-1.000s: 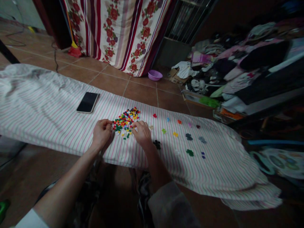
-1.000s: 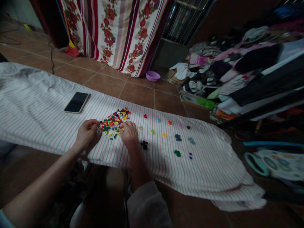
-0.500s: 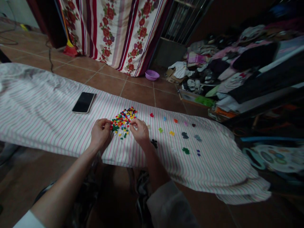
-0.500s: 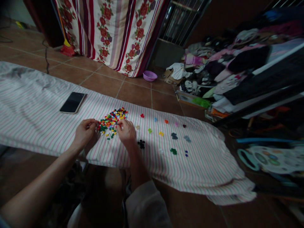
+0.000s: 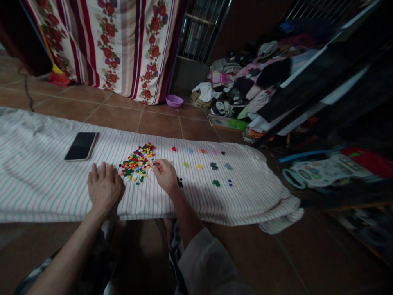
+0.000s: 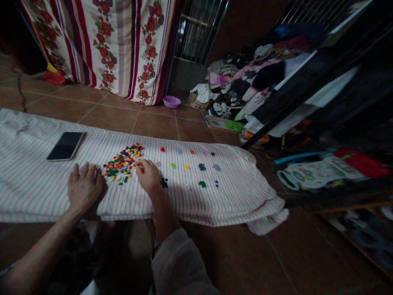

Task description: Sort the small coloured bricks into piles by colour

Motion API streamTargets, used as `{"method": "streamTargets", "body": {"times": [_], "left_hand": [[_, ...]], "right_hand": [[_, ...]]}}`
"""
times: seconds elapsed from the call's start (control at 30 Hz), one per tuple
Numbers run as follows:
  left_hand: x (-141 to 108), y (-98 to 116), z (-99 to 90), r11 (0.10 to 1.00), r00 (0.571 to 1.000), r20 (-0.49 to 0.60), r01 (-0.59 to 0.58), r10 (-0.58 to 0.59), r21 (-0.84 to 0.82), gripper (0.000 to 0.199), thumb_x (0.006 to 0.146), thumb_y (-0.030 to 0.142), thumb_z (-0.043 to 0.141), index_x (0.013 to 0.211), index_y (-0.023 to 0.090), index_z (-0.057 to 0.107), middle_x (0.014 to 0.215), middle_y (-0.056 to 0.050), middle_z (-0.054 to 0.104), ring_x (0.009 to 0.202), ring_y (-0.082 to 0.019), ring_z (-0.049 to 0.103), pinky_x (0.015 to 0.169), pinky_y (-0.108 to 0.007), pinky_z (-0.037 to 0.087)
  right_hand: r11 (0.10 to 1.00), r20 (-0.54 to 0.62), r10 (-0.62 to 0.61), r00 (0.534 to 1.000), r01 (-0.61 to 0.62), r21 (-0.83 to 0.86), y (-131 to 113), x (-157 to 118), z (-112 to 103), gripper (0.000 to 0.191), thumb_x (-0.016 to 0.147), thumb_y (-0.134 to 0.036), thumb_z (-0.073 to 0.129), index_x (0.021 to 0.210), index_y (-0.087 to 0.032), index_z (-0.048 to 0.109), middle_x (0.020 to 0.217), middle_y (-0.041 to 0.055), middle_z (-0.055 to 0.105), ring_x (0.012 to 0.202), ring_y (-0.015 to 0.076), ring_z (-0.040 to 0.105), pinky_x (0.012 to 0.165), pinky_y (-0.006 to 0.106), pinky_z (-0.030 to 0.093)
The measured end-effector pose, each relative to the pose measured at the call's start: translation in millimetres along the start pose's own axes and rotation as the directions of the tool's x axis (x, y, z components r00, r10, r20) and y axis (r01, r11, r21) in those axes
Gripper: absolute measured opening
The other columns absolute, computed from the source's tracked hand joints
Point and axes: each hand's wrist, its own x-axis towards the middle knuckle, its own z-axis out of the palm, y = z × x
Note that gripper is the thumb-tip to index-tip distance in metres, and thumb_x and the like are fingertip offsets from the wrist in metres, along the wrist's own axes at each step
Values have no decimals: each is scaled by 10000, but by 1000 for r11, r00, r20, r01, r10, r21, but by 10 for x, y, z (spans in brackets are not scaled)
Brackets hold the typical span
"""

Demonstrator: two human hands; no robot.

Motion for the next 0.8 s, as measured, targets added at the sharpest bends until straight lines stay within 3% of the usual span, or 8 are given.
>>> {"method": "streamTargets", "body": {"times": [0.13,0.3,0.57,0.67,0.8], "left_hand": [[-93,-23,46,961,994,-28,-93,104,260,512,859,308,399,1272,45,549,1429,-300,473,1462,-459,247,1129,-660,250],[-106,46,-3,930,991,-9,-124,135,345,477,878,309,367,1190,20,584,1348,-337,509,1407,-488,324,1098,-646,287],[-119,146,-39,918,994,-4,-101,111,385,297,856,285,390,1008,134,595,1115,-247,605,1206,-434,503,975,-584,379],[-114,150,-30,912,993,-14,-103,118,397,251,860,292,388,954,166,583,1061,-213,609,1163,-409,522,949,-557,389],[-109,148,-28,897,991,-3,-117,131,426,263,864,295,367,932,164,584,1041,-215,611,1117,-399,526,906,-541,397]], "right_hand": [[997,-41,31,999,-28,73,64,-35,-198,155,839,-203,557,919,-235,686,916,29,705,796,151,666,782,278,557],[981,-169,117,979,-88,170,299,-62,-733,184,831,-278,561,952,-228,690,912,24,716,791,149,676,751,272,557],[923,-363,324,874,-375,-80,933,-166,-1877,221,713,-226,541,848,-184,712,785,36,725,763,182,670,806,316,535],[875,-397,370,840,-458,-154,1129,-192,-2126,222,700,-191,536,823,-189,721,792,33,732,780,184,669,827,321,520],[829,-396,426,814,-526,-189,1314,-171,-2265,236,705,-135,546,836,-181,737,851,46,751,830,181,679,857,307,505]]}}
